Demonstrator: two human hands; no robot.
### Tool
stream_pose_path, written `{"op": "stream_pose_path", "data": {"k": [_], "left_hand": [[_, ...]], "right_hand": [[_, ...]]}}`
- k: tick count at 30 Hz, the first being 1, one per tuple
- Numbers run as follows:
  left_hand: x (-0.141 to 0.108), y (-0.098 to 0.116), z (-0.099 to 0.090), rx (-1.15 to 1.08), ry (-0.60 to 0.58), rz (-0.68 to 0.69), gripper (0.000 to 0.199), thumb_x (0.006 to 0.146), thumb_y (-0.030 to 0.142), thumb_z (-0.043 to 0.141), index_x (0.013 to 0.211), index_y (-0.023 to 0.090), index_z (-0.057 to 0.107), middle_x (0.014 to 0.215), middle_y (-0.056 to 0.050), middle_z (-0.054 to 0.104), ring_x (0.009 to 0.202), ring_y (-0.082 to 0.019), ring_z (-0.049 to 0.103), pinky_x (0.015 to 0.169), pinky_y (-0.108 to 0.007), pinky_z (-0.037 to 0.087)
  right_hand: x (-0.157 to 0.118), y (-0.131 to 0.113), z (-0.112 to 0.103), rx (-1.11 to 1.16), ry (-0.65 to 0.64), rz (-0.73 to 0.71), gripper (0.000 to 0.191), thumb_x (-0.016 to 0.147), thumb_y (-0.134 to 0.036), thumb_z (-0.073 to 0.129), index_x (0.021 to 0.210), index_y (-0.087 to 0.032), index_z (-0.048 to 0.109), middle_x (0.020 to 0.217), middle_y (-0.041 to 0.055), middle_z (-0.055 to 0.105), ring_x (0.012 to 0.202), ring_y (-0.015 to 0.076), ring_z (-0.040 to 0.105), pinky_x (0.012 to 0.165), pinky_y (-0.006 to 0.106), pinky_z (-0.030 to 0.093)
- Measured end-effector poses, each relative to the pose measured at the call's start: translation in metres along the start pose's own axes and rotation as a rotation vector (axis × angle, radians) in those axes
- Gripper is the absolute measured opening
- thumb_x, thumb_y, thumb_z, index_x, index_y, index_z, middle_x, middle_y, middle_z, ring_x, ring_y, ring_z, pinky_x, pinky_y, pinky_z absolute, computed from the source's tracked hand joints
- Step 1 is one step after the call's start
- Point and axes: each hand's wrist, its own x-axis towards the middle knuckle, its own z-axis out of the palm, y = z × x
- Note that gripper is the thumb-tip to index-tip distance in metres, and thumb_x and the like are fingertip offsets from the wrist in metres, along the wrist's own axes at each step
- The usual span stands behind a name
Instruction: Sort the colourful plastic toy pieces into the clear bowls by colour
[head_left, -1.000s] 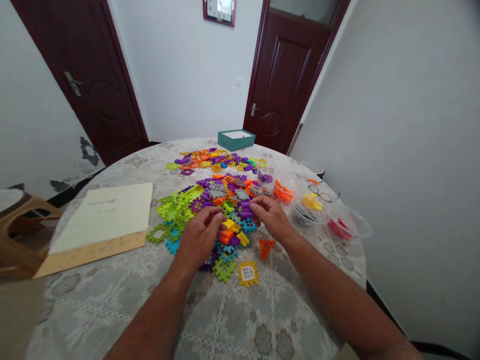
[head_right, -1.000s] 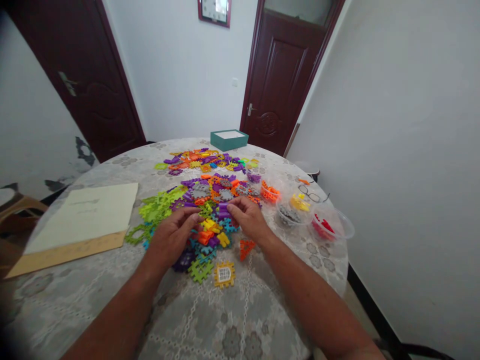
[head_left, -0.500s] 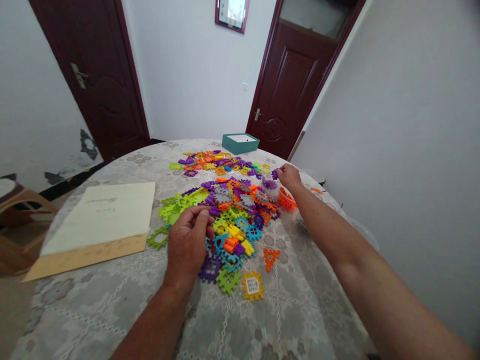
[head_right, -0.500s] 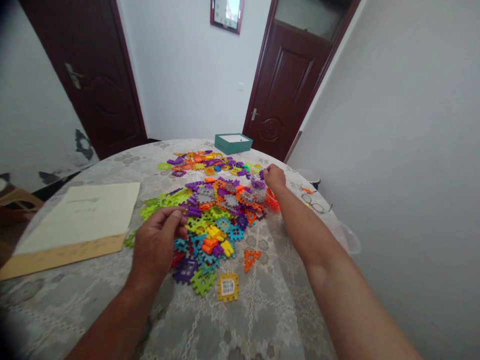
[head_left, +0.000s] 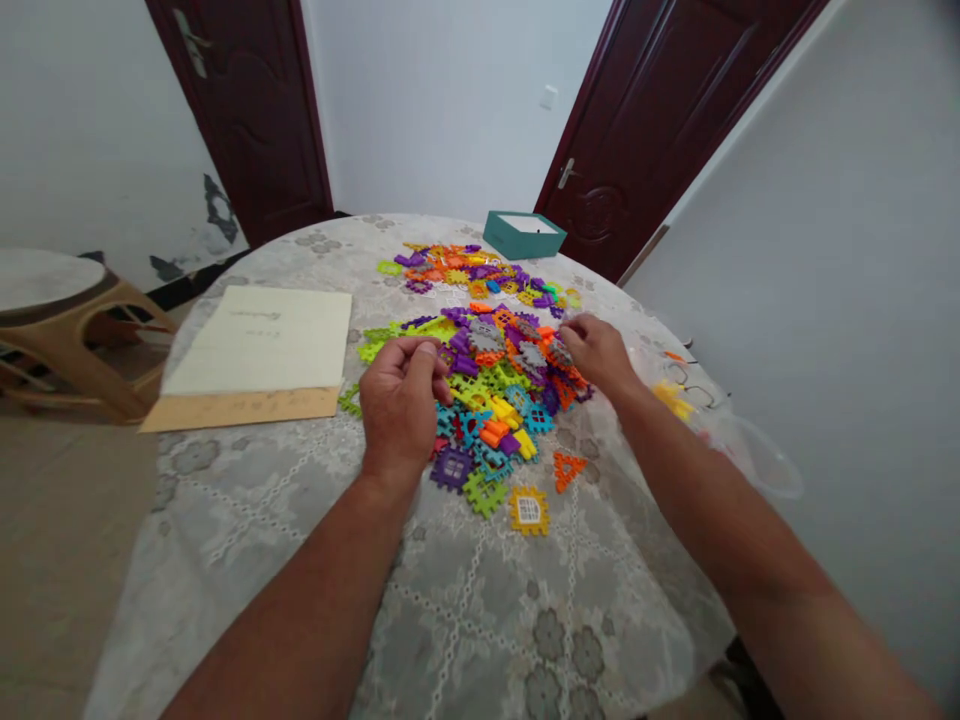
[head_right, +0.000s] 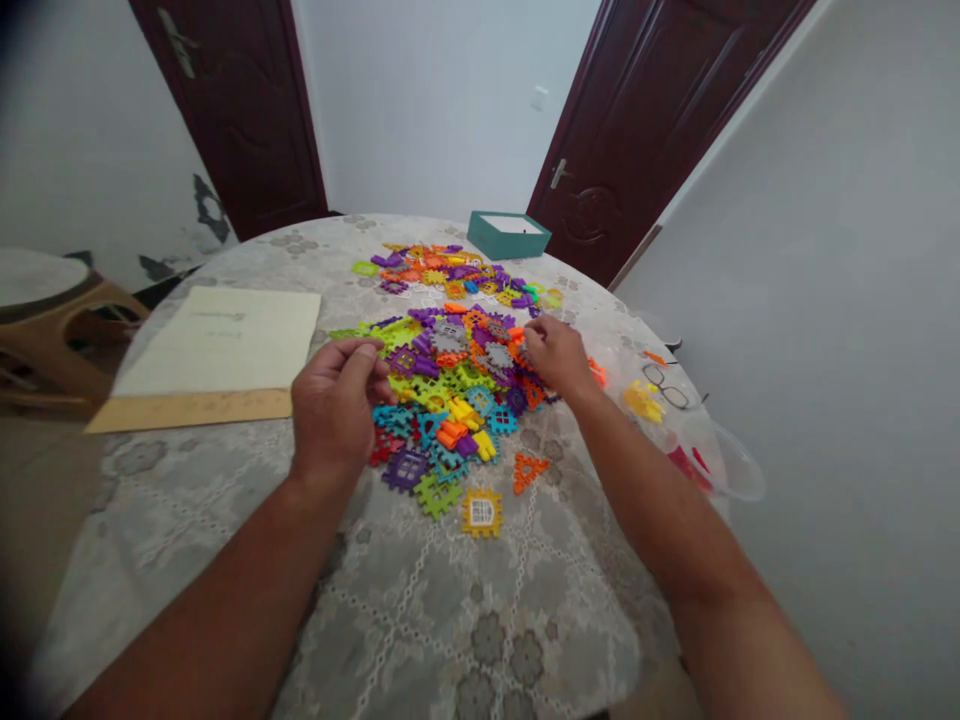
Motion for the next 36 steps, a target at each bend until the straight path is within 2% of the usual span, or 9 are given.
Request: {"op": "stream_pose_path", "data": {"k": [3,6,9,11,19,24,28,32,36], "left_hand": [[0.003,-0.002,-0.001,-0.041,0.028,0.000,0.015,0.089,0.034,0.063,0.093,0.020,0.068,0.069,0.004,0.061,0.046,-0.008,0.054,0.043,-0.021,0.045],[0.004,-0.003,0.000,-0.051,0.030,0.007,0.014,0.089,0.033,0.063,0.091,0.020,0.066,0.067,0.005,0.060,0.046,-0.008,0.053,0.042,-0.020,0.043],[0.004,-0.005,0.000,-0.047,0.026,0.012,0.014,0.088,0.034,0.063,0.090,0.021,0.066,0.067,0.005,0.059,0.046,-0.008,0.052,0.042,-0.020,0.043],[0.005,-0.006,0.001,-0.026,0.028,0.013,0.015,0.088,0.034,0.063,0.091,0.020,0.066,0.067,0.005,0.060,0.046,-0.008,0.053,0.042,-0.020,0.044],[0.004,-0.006,0.002,0.014,0.007,0.019,0.016,0.085,0.036,0.064,0.089,0.020,0.066,0.067,0.005,0.060,0.045,-0.008,0.053,0.043,-0.020,0.043],[0.000,-0.006,0.004,0.022,-0.062,0.002,0.016,0.086,0.034,0.063,0.091,0.020,0.068,0.069,0.003,0.061,0.047,-0.009,0.053,0.043,-0.021,0.044],[-0.004,-0.009,0.006,0.170,-0.204,-0.028,0.016,0.088,0.035,0.062,0.090,0.020,0.068,0.072,0.001,0.065,0.050,-0.011,0.056,0.046,-0.023,0.045],[-0.013,-0.011,0.008,0.498,-0.413,0.086,0.018,0.092,0.033,0.058,0.094,0.021,0.071,0.074,-0.001,0.070,0.061,-0.015,0.063,0.058,-0.026,0.048],[-0.023,-0.012,0.012,0.739,-0.560,0.279,0.018,0.095,0.032,0.057,0.098,0.022,0.072,0.082,-0.003,0.074,0.073,-0.018,0.067,0.070,-0.030,0.049]], "right_hand": [[-0.077,-0.060,-0.001,0.174,-0.111,-0.308,0.023,0.098,-0.033,0.057,0.109,-0.020,0.072,0.105,0.0100,0.074,0.099,0.0250,0.067,0.093,0.041,0.052],[-0.140,-0.109,0.002,0.204,-0.208,-0.533,0.033,0.097,-0.035,0.063,0.128,-0.024,0.066,0.140,0.0134,0.062,0.131,0.0304,0.055,0.112,0.051,0.043],[-0.168,-0.135,0.010,0.105,-0.296,-0.634,0.051,0.092,-0.041,0.069,0.141,-0.027,0.059,0.162,0.0113,0.042,0.152,0.0363,0.030,0.124,0.060,0.025],[-0.173,-0.140,0.017,0.072,-0.333,-0.654,0.054,0.092,-0.044,0.070,0.142,-0.027,0.059,0.164,0.0105,0.039,0.154,0.0373,0.025,0.126,0.062,0.018],[-0.172,-0.103,0.019,0.022,-0.307,-0.604,0.027,0.098,-0.032,0.062,0.124,-0.024,0.068,0.146,0.0121,0.058,0.141,0.0305,0.047,0.126,0.063,0.016],[-0.164,-0.048,0.013,0.041,-0.212,-0.497,0.034,0.092,-0.023,0.066,0.125,-0.026,0.068,0.145,0.0139,0.059,0.144,0.0356,0.044,0.119,0.065,0.033],[-0.156,-0.014,0.014,0.189,-0.112,-0.405,0.037,0.095,-0.023,0.062,0.132,-0.026,0.065,0.142,0.0142,0.060,0.138,0.0322,0.051,0.115,0.059,0.042],[-0.152,-0.003,0.011,0.334,-0.018,-0.174,0.043,0.099,-0.032,0.059,0.141,-0.025,0.058,0.139,0.0132,0.063,0.130,0.0291,0.058,0.114,0.054,0.044],[-0.150,-0.002,0.011,0.572,-0.001,0.239,0.043,0.099,-0.049,0.057,0.135,-0.026,0.063,0.125,0.0076,0.072,0.113,0.0270,0.067,0.105,0.051,0.052]]}}
